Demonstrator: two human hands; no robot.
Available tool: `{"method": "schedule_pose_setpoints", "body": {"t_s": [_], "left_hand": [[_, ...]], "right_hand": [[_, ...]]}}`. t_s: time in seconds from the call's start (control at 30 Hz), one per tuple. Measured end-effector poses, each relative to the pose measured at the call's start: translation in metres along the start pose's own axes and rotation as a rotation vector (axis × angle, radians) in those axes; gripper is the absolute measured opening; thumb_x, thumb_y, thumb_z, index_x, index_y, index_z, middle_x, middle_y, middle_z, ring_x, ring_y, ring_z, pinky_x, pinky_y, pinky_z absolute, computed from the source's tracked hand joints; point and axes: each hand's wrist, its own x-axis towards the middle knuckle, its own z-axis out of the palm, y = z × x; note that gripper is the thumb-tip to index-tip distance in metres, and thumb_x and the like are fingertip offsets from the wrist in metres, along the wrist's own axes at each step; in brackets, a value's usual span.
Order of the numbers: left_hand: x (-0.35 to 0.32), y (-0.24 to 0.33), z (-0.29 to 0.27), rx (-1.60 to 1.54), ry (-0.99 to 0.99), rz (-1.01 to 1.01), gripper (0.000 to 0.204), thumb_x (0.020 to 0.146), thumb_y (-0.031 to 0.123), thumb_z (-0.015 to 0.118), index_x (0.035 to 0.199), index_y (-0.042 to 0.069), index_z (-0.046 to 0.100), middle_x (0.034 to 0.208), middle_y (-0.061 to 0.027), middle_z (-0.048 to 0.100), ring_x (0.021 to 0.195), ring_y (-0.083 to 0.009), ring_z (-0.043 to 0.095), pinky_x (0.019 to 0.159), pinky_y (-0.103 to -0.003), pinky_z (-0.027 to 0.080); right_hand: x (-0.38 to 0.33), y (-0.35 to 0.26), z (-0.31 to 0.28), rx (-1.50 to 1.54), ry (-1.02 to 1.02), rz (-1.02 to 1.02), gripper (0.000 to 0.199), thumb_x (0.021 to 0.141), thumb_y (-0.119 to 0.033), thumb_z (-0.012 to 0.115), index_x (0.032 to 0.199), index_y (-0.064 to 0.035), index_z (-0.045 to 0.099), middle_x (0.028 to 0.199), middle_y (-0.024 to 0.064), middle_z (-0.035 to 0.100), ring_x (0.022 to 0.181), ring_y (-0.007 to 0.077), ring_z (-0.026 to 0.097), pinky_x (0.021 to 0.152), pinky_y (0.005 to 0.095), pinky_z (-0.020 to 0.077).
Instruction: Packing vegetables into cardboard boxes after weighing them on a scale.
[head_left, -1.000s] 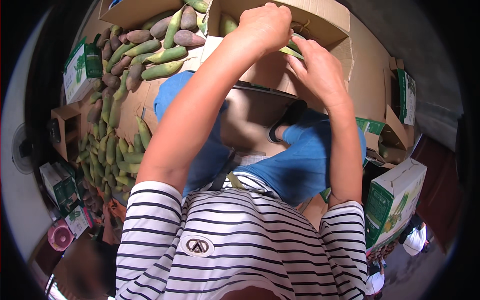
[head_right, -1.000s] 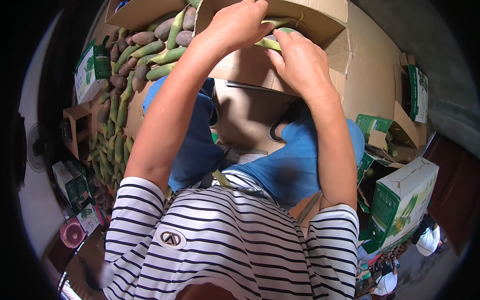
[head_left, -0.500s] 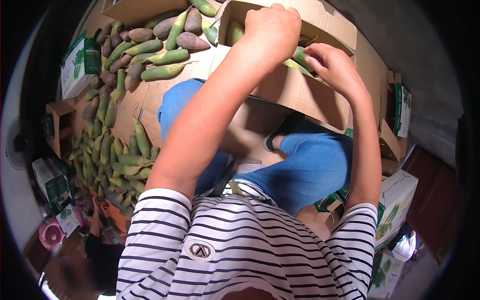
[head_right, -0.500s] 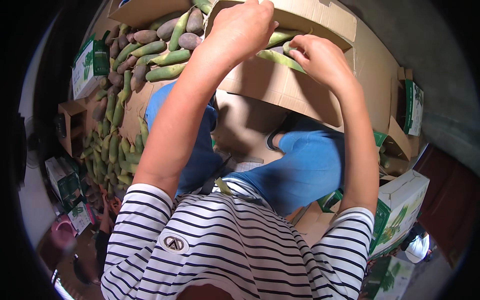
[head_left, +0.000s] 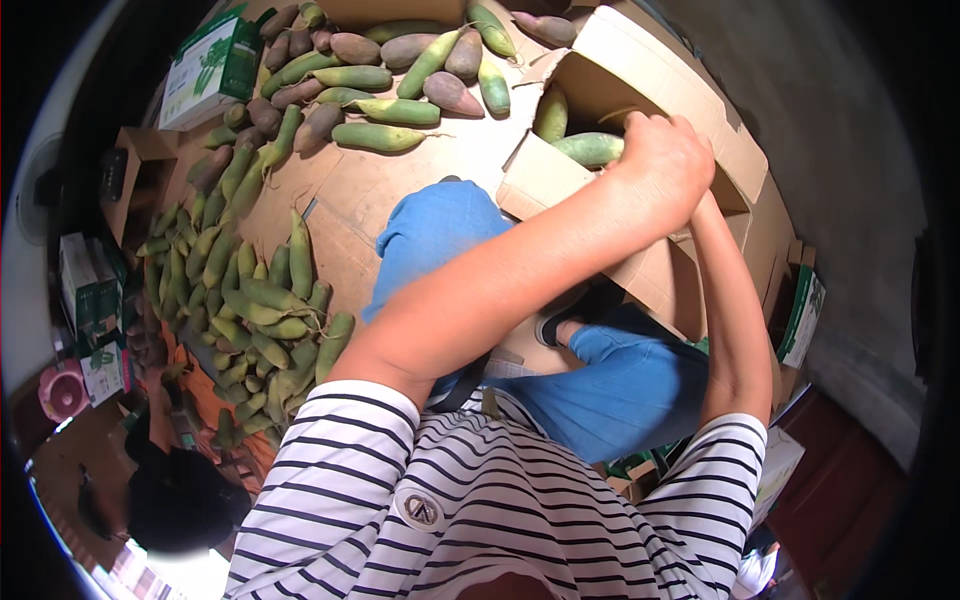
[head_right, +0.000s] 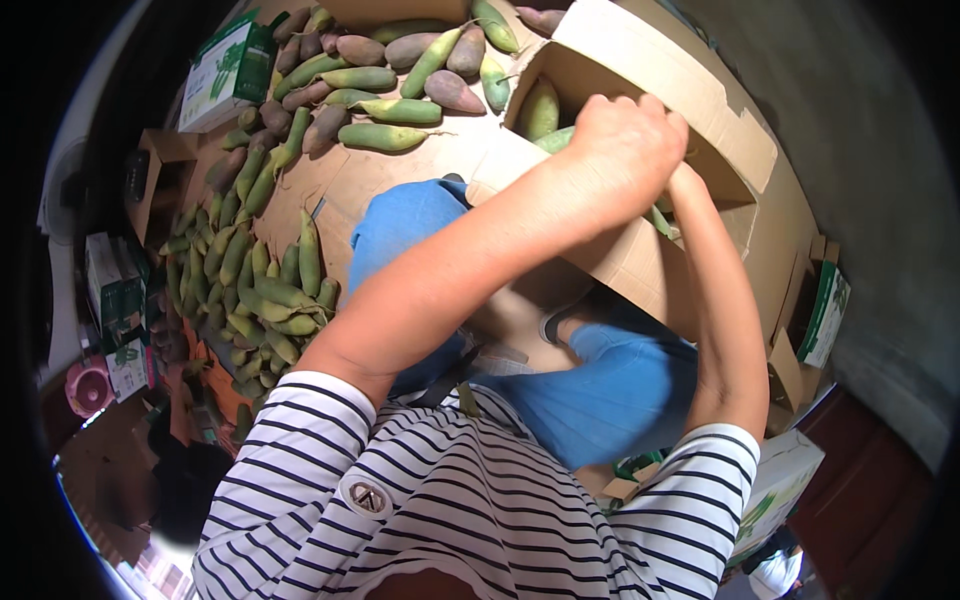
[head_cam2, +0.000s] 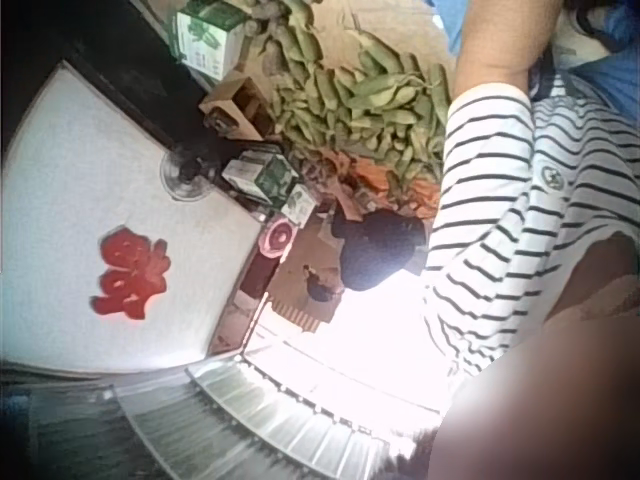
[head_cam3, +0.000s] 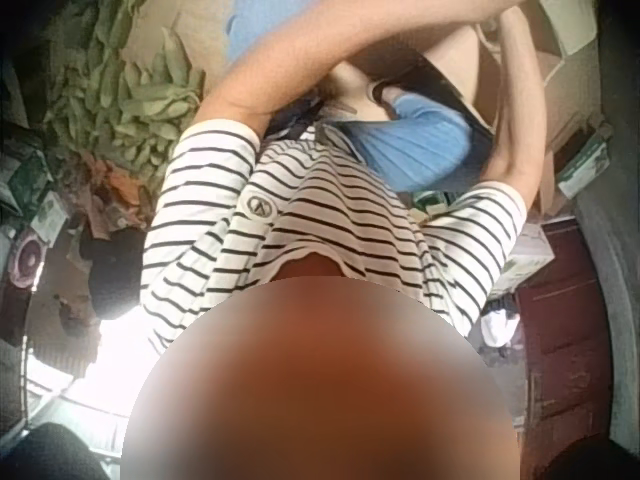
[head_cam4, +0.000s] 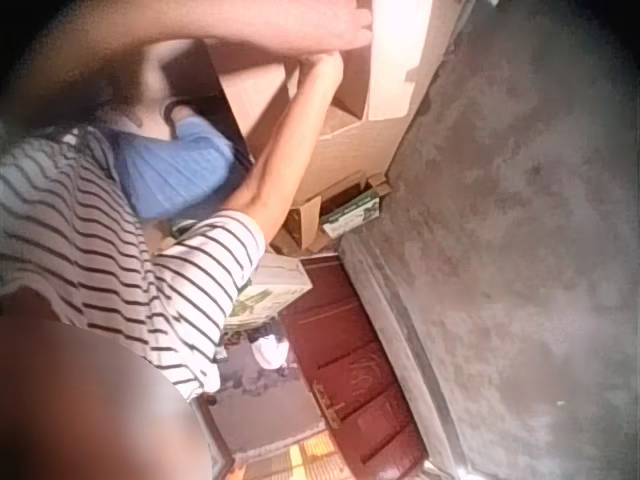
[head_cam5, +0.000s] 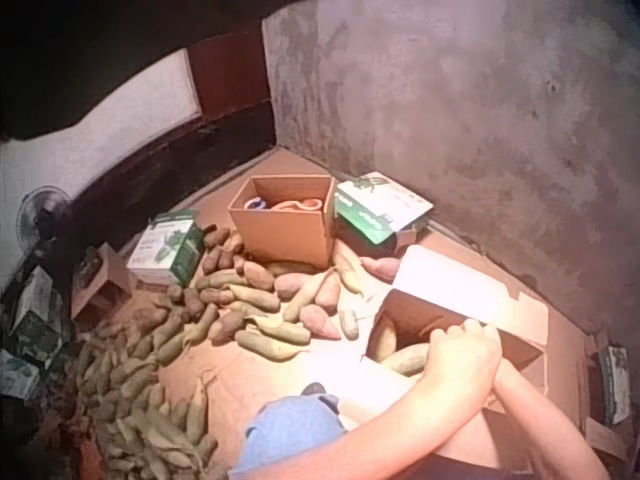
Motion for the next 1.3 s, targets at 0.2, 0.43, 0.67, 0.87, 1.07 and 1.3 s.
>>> {"method": "schedule_pose_setpoints", "body": {"t_s": [0.2, 0.43, 0.67, 0.87, 1.07, 1.3], "left_hand": [[-0.005, 0.013, -0.010, -0.215, 0.357, 0.034, 0.023, 0.067, 0.014, 0.065, 0.087, 0.003, 0.060, 0.084, -0.0128, 0.061, 0.077, -0.0241, 0.063, 0.064, -0.035, 0.049], [0.005, 0.015, -0.041, -0.523, 1.292, 0.275, 0.038, 0.064, 0.016, 0.070, 0.099, 0.007, 0.058, 0.101, -0.0121, 0.056, 0.082, -0.0250, 0.060, 0.072, -0.036, 0.048], [0.007, -0.013, -0.044, -0.524, 1.237, 0.278, 0.037, 0.066, 0.024, 0.067, 0.096, 0.005, 0.055, 0.104, -0.0163, 0.052, 0.091, -0.0308, 0.055, 0.082, -0.046, 0.043], [0.009, -0.012, -0.041, -0.464, 1.172, 0.150, 0.034, 0.069, 0.026, 0.068, 0.090, 0.004, 0.055, 0.101, -0.0164, 0.051, 0.092, -0.0308, 0.054, 0.084, -0.044, 0.041], [0.010, -0.008, -0.031, -0.343, 1.005, 0.113, 0.030, 0.067, 0.028, 0.071, 0.082, 0.005, 0.059, 0.088, -0.0125, 0.054, 0.084, -0.0273, 0.055, 0.076, -0.040, 0.042], [-0.005, -0.026, -0.046, -0.122, 0.719, 0.257, 0.025, 0.084, 0.021, 0.056, 0.096, -0.001, 0.053, 0.091, -0.0179, 0.054, 0.094, -0.0312, 0.049, 0.085, -0.042, 0.039]], "right_hand": [[-0.036, -0.019, -0.054, 0.184, 0.298, 0.039, 0.034, 0.079, -0.009, 0.061, 0.112, -0.0007, 0.056, 0.101, 0.0101, 0.062, 0.093, 0.0197, 0.060, 0.081, 0.0307, 0.0484], [-0.044, -0.026, -0.090, 0.382, 0.574, 0.062, 0.032, 0.083, -0.011, 0.060, 0.113, -0.0002, 0.055, 0.101, 0.0081, 0.061, 0.093, 0.0186, 0.059, 0.081, 0.0299, 0.0480], [0.098, -0.077, -0.031, 0.420, 0.619, 0.085, 0.035, 0.087, -0.013, 0.057, 0.119, 0.0002, 0.051, 0.108, 0.0084, 0.059, 0.099, 0.0173, 0.057, 0.087, 0.0296, 0.0452], [0.013, -0.063, -0.028, 0.447, 0.640, 0.136, 0.037, 0.091, -0.015, 0.055, 0.124, 0.0005, 0.048, 0.114, 0.0086, 0.057, 0.104, 0.0163, 0.055, 0.092, 0.0293, 0.0427], [-0.063, -0.077, 0.004, 0.725, 0.674, 0.185, 0.025, 0.093, -0.012, 0.053, 0.115, 0.0009, 0.055, 0.105, 0.0043, 0.059, 0.093, 0.0116, 0.057, 0.081, 0.0263, 0.0473], [-0.087, -0.076, 0.010, 0.580, 0.848, 0.158, 0.031, 0.095, -0.012, 0.052, 0.121, 0.0028, 0.054, 0.116, 0.0098, 0.060, 0.100, 0.0154, 0.061, 0.082, 0.0245, 0.0472]]}}
